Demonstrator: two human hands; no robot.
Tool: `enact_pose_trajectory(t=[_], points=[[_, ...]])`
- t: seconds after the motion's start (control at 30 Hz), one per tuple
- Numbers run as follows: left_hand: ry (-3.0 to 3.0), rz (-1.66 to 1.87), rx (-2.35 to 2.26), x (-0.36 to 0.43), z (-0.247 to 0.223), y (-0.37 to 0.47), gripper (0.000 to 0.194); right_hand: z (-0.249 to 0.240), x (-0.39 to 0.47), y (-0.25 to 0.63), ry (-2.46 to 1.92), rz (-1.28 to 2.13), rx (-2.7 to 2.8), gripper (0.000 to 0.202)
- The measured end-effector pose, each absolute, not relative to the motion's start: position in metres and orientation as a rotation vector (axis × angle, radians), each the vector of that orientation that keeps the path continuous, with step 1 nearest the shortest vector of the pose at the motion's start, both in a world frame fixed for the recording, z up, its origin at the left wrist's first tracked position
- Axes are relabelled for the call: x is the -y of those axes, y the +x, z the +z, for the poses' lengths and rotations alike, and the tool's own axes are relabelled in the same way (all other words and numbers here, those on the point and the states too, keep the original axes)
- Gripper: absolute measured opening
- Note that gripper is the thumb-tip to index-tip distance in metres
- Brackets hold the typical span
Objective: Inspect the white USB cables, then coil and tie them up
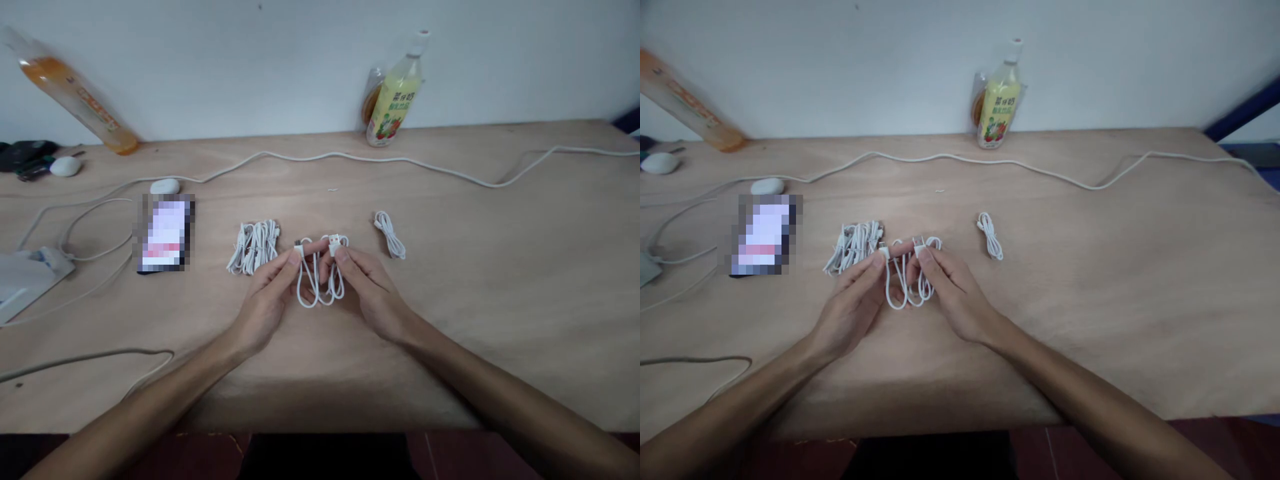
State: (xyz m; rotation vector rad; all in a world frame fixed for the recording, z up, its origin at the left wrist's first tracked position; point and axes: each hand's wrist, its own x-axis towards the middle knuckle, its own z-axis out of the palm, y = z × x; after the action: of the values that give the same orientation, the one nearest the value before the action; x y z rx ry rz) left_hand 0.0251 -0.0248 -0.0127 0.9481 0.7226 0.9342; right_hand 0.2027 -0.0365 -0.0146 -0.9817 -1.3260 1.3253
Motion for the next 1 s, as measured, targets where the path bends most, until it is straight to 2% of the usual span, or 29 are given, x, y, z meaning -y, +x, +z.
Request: enact_pose_trajectory(t=[1.0], points=[[0.962,0.935,-0.722,0.0253,-0.0116,0.0246,0.043,-0.0125,0.0367,0.2027,-0.964,1.335,1.323,0.055]])
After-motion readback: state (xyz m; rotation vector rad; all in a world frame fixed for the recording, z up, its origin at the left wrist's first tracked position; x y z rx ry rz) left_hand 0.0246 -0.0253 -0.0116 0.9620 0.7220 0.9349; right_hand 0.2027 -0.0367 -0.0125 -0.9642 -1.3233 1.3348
